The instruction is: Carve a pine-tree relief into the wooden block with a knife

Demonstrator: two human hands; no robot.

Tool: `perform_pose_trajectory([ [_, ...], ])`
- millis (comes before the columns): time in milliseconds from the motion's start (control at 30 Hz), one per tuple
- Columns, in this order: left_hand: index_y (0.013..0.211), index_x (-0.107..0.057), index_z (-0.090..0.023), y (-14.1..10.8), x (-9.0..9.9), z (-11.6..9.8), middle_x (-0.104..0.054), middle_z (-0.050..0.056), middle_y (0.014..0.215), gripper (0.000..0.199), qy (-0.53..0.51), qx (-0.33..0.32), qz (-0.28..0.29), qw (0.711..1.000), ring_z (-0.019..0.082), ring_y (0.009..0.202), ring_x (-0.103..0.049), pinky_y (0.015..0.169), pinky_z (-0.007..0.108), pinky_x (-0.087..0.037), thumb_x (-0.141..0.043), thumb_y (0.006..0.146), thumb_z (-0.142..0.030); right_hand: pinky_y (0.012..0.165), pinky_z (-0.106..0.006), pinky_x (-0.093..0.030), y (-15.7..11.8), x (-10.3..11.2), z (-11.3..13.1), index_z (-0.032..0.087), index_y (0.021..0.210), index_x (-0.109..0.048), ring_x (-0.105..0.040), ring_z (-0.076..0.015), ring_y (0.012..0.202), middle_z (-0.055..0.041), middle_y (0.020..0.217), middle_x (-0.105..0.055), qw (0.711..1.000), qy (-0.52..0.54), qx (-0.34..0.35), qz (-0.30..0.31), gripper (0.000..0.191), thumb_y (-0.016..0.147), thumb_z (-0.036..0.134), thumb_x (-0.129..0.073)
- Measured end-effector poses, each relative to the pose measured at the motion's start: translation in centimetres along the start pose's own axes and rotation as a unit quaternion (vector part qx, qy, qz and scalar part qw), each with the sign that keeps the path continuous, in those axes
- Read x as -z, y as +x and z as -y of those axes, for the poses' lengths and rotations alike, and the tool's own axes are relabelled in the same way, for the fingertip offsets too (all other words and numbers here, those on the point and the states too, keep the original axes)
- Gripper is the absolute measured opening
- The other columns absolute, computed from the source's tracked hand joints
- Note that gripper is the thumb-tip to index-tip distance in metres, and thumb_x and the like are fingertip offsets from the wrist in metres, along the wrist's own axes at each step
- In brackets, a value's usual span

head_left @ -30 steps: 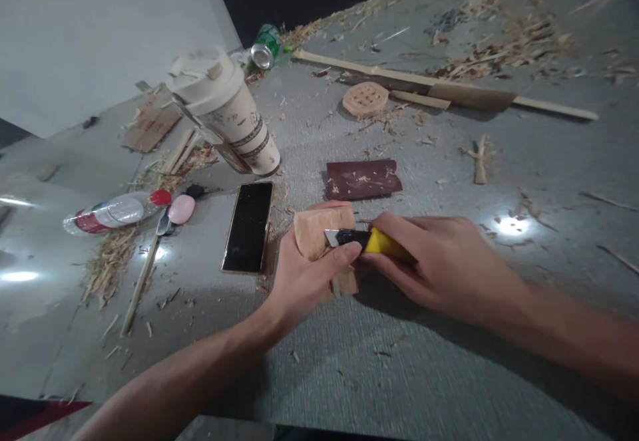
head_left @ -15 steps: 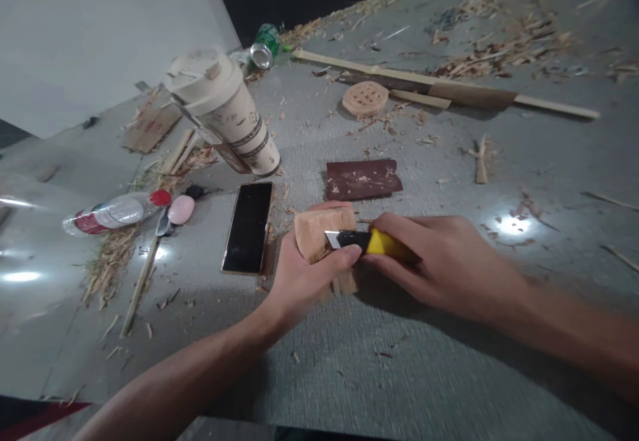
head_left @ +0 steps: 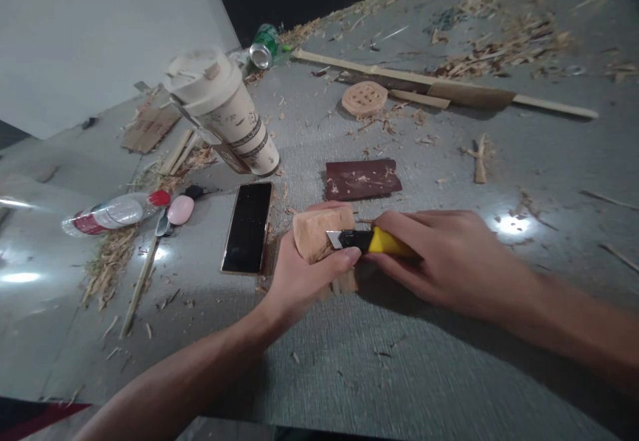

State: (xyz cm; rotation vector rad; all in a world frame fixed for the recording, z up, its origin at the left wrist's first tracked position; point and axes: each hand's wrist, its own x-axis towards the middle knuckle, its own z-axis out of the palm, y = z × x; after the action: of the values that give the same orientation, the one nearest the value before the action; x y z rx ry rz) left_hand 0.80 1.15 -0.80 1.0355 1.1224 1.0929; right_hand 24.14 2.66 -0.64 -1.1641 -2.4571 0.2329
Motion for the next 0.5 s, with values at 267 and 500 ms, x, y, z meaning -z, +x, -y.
perform_pose_trajectory([
  [267, 0.122, -0.081, -0.024, 0.1, 0.0, 0.2, -0.077, 0.002, 0.103, 0.058, 0.007, 0.006, -0.011, 1.000, 0.018, 0.087, -0.070, 0.078, 0.029, -0.064, -0.104, 0.070, -0.026, 0.056, -0.032, -0.025, 0.0, -0.1, 0.3, 0.024, 0.093, -0.059, -0.051, -0.0173, 0.052, 0.0003, 0.065, -0.059, 0.999, -0.023, 0.015, -0.040, 0.042, 0.119, 0.053, -0.043],
  [500, 0.124, -0.080, -0.023, -0.1, -0.3, 0.1, -0.078, 0.001, 0.103, 0.058, -0.013, 0.021, -0.028, 0.999, 0.018, 0.087, -0.072, 0.083, 0.030, -0.066, -0.104, 0.071, -0.025, 0.054, -0.031, -0.023, -0.2, -0.6, 1.1, 0.025, 0.092, -0.059, -0.049, -0.0166, 0.051, -0.0003, 0.065, -0.062, 0.999, -0.010, -0.021, -0.044, 0.046, 0.119, 0.059, -0.043],
])
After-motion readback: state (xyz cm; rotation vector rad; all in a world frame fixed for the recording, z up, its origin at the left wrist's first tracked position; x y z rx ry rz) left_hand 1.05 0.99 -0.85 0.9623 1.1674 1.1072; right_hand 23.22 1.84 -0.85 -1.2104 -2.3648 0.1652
